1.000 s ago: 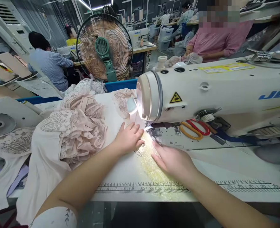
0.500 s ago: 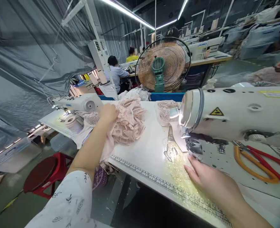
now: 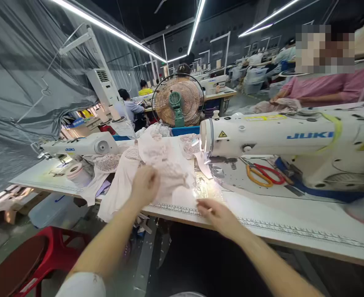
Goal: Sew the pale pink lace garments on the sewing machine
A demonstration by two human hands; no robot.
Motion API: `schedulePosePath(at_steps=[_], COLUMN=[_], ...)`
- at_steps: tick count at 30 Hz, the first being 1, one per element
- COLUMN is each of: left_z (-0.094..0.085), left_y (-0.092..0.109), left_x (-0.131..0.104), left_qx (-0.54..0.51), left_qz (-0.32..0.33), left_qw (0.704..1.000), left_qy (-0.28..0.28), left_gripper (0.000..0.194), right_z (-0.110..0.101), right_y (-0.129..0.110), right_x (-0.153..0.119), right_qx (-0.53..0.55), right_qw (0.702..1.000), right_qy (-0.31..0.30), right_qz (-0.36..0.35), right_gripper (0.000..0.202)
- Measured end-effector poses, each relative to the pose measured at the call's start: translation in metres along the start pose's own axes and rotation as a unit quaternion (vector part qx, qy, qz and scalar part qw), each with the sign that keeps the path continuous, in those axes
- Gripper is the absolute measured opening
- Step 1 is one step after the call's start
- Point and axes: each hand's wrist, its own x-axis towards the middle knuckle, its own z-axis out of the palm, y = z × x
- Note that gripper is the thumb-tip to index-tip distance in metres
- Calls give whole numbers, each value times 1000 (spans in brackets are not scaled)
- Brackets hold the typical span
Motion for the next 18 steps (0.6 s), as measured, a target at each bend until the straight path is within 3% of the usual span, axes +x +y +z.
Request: schedulePosePath(at_steps=[1, 2, 3, 5, 8, 12, 15, 18], left_z=[10, 19, 28, 44, 57, 66, 69, 63], left_y=[13, 25, 34, 46, 53, 53, 42, 18], left_x=[-18, -35, -50, -77, -103, -119, -124, -125], left_qx=[-47, -89, -135, -218, -309, -337, -335, -328], left_qz=[10, 10, 10, -5, -20, -2, 23, -23], left_qw=[999, 996, 990, 972, 941, 926, 927, 924], left_qy=[-6, -21, -43, -89, -140, -170, -168, -194], left_gripper=[18, 18, 18, 20, 21, 18, 17, 15], right_z=[14, 27, 39, 56, 61, 50, 48, 50], right_y=[-9, -16, -21, -25, -17, -8, -9, -10], right_x=[-8, -16, -24, -37, -52, -63, -63, -60], right_qx=[56, 201, 301, 400, 417, 428, 465, 538], right_qw=[997, 975, 947, 911, 899, 901, 881, 839], right_qy=[-28, -58, -77, -97, -130, -75, -80, -42], right_qz=[-36, -77, -78, -22, 23, 8, 34, 63], right_gripper=[63, 72, 75, 67, 52, 51, 48, 52])
